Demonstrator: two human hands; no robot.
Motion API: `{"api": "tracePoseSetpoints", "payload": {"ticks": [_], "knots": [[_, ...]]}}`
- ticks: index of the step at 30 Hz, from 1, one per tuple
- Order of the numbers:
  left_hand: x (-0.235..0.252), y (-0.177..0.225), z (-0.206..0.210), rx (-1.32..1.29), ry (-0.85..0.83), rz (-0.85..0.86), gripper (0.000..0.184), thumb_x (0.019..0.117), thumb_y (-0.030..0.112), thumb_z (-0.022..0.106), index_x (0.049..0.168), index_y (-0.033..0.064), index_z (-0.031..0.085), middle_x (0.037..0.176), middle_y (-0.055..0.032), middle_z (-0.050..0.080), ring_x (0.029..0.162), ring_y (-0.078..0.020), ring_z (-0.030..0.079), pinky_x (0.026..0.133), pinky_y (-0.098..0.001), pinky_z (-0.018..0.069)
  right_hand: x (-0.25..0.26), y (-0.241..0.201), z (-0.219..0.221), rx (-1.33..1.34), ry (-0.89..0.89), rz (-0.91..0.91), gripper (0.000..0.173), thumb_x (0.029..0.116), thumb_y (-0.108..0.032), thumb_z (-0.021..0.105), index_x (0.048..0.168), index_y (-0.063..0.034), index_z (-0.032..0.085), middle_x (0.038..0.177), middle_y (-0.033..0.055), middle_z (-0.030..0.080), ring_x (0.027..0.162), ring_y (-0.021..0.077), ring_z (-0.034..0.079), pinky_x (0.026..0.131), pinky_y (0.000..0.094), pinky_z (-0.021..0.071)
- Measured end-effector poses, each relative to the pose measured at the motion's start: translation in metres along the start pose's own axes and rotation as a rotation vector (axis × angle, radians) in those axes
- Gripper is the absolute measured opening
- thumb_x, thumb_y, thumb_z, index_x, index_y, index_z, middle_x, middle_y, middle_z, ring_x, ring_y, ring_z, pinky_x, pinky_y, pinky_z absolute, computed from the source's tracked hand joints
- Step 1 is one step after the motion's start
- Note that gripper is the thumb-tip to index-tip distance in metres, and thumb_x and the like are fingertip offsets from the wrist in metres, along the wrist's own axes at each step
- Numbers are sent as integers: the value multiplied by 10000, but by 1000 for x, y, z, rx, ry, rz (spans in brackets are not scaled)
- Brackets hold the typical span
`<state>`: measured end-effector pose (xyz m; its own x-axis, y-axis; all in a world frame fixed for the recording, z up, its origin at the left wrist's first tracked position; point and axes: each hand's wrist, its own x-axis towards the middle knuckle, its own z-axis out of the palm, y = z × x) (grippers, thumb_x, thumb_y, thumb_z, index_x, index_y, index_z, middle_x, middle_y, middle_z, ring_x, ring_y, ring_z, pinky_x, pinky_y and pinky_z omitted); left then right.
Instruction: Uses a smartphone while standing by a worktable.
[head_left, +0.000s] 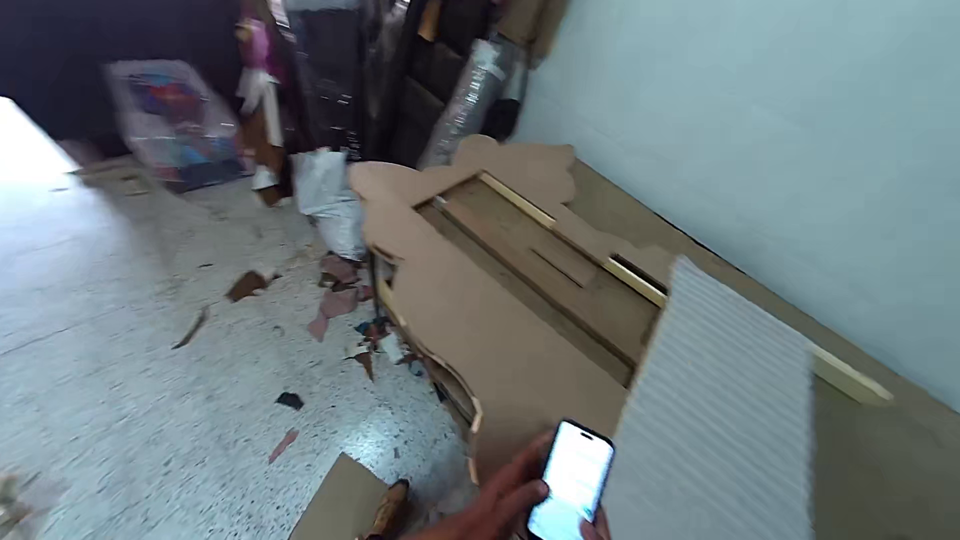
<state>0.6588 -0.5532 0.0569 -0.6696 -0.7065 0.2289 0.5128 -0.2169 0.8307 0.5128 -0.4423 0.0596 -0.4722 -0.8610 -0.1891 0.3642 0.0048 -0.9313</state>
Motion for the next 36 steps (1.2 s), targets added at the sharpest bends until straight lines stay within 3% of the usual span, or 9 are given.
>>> {"api": "tracePoseSetpoints", "payload": {"ticks": [2, 5, 7, 9, 13, 19, 24, 29, 36], "knots": [[2, 35, 6, -49, -74, 0, 792, 1039, 308, 513, 1652, 122, 47, 1548, -219, 431, 1320, -343, 553, 1081, -529, 493, -15, -24, 23, 62, -52, 17, 664, 981, -349, 589, 1522, -94, 301, 1262, 99, 677, 1045, 237, 714, 776, 457, 637], [6, 68, 16, 35, -143, 9, 927, 1013, 380, 552, 1636, 91, -72, 1522, -243, 449, 1272, -356, 595, 1025, -526, 548, -29, -56, 38, 183, -135, 26, 752, 944, -347, 680, 1530, -83, 291, 1273, 166, 668, 1048, 323, 714, 727, 524, 639], [8, 76, 25, 74, -185, 38, 983, 1001, 428, 565, 1625, 68, -104, 1528, -250, 439, 1265, -357, 601, 1013, -515, 561, -35, -74, 37, 235, -197, 7, 727, 934, -274, 697, 1524, -89, 313, 1286, 173, 662, 1074, 331, 706, 774, 537, 633], [12, 77, 37, 32, -215, 54, 1015, 991, 408, 602, 1624, 79, -119, 1527, -266, 431, 1270, -381, 592, 1020, -528, 553, -39, -87, 29, 252, -251, -24, 704, 919, -169, 680, 1530, -101, 337, 1319, 144, 651, 1132, 290, 681, 901, 521, 599], [20, 75, 66, -15, -192, 23, 1029, 964, 305, 666, 1640, 166, -98, 1514, -254, 445, 1207, -372, 631, 955, -511, 585, -39, -107, 5, 292, -357, -76, 678, 915, -103, 653, 1531, -81, 368, 1350, 148, 627, 1186, 262, 650, 994, 499, 552], [38, 57, 111, 98, -133, 57, 992, 955, 214, 693, 1648, 159, -14, 1442, -205, 533, 1121, -300, 681, 898, -437, 616, -39, -125, -29, 180, -296, -141, 569, 941, -11, 488, 1493, 29, 353, 1289, 186, 640, 1132, 257, 670, 962, 466, 573], [47, 43, 137, 174, -72, 75, 938, 940, 41, 655, 1646, 129, 43, 1396, -205, 566, 1080, -288, 696, 864, -408, 627, -35, -129, -54, 203, -375, -196, 640, 941, -29, 550, 1520, 17, 282, 1325, 181, 607, 1158, 259, 656, 962, 467, 577], [50, 35, 148, 170, -119, 72, 945, 966, 202, 674, 1647, 147, 21, 1412, -188, 557, 1073, -249, 693, 857, -381, 619, -37, -138, -66, 216, -345, -177, 664, 915, 84, 569, 1508, 13, 278, 1299, 203, 617, 1095, 312, 694, 839, 498, 635], [49, 32, 159, 137, -172, 66, 979, 950, 188, 674, 1648, 181, -13, 1455, -192, 518, 1116, -269, 675, 896, -409, 606, -37, -138, -80, 322, -412, -190, 669, 960, -58, 605, 1531, -19, 258, 1323, 212, 596, 1110, 325, 682, 825, 509, 633]]}}
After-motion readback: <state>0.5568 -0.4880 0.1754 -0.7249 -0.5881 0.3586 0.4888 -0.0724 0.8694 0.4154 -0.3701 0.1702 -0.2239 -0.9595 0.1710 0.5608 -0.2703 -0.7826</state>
